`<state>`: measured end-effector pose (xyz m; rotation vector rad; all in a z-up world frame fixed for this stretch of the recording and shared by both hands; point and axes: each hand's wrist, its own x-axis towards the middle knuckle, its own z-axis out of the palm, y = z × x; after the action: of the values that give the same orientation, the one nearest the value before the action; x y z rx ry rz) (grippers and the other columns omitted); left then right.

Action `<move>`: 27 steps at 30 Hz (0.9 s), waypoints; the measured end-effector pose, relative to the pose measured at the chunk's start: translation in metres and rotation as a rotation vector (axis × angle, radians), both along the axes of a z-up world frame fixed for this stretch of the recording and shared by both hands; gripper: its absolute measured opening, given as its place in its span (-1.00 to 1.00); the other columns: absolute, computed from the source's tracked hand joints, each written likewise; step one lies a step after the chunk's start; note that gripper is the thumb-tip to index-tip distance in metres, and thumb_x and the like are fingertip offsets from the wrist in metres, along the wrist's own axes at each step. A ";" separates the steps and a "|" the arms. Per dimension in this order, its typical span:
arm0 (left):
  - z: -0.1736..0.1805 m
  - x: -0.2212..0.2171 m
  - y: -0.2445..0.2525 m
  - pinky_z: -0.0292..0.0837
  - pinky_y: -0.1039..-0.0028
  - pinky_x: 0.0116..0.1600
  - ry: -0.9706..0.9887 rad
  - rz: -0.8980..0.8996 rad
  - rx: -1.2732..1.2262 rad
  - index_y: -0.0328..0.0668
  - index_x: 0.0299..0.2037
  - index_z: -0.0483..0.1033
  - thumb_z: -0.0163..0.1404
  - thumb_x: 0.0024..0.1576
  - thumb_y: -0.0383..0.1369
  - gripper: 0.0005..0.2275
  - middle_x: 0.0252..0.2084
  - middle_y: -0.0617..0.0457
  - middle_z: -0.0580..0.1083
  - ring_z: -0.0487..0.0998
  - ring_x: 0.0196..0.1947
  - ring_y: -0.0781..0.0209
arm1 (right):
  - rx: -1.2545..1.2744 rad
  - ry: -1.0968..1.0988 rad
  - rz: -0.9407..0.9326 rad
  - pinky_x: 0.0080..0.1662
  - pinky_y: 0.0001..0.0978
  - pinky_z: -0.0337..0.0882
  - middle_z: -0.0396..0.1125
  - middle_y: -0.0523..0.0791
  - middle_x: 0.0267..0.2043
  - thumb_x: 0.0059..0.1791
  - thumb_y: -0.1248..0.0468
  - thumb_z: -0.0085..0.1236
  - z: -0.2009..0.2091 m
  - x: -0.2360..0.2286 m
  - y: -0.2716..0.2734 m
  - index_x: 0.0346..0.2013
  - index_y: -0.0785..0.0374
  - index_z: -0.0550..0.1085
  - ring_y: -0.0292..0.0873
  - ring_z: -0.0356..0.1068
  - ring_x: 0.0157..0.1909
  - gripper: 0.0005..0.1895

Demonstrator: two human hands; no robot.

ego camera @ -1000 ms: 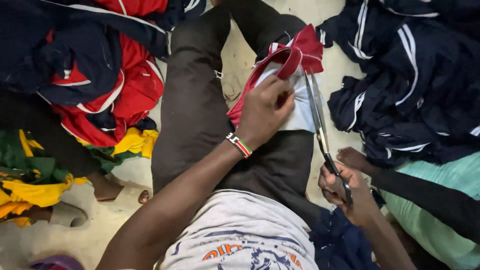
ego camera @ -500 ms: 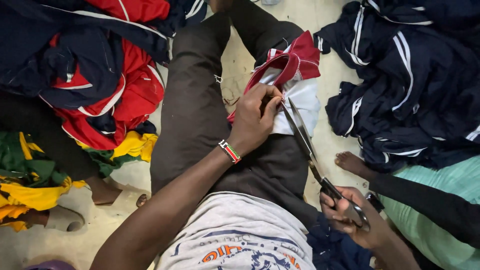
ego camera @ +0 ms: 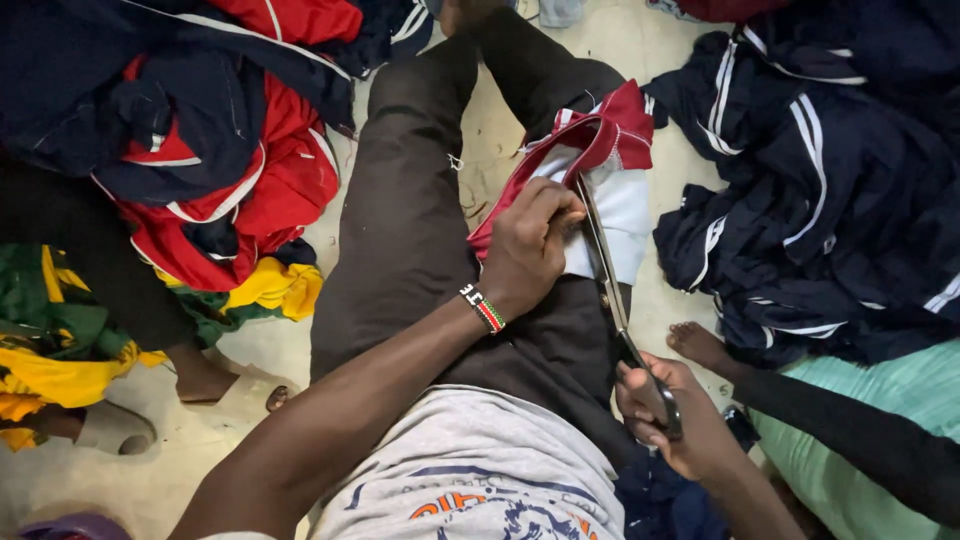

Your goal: Trimming loose threads from finished garments using a pair of scissors.

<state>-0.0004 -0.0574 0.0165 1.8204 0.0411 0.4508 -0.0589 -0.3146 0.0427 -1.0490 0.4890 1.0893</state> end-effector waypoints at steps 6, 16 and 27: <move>0.004 0.012 0.017 0.35 0.40 -0.25 -0.026 0.161 -0.039 -0.36 -0.29 0.44 -0.07 0.03 -0.72 -0.86 -0.30 -0.01 0.42 0.40 -0.42 0.15 | -0.306 -0.168 0.159 -0.66 -0.46 -0.08 0.19 -0.13 -0.65 -0.10 0.38 0.29 0.010 0.005 -0.011 -0.42 0.35 0.44 -0.35 -0.09 -0.70 -0.84; -0.076 0.072 0.072 0.39 0.01 -0.40 0.434 0.294 0.395 -0.34 -0.55 0.58 0.06 0.14 -0.28 -0.71 -0.51 -0.25 0.55 0.53 -0.57 -0.32 | -1.030 -1.218 0.547 -0.49 -0.40 0.14 0.24 -0.16 -0.64 -0.22 0.07 0.55 0.060 0.105 0.058 -0.53 0.26 0.37 -0.23 0.10 -0.64 -0.52; -0.005 -0.020 0.028 0.29 0.10 0.03 0.126 -0.075 0.504 -0.23 -0.07 0.48 0.11 0.08 -0.26 -0.71 -0.23 -0.07 0.45 0.42 -0.13 -0.12 | -1.176 -1.467 1.045 -0.25 -0.05 0.42 0.48 -0.12 -0.43 -0.19 -0.04 0.44 0.016 0.219 0.151 -0.26 0.09 0.52 0.11 0.50 -0.34 -0.60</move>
<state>-0.0207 -0.0298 0.0111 2.3357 -0.0599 0.3078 0.1597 -0.1635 0.0586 -2.9252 -0.8701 0.4422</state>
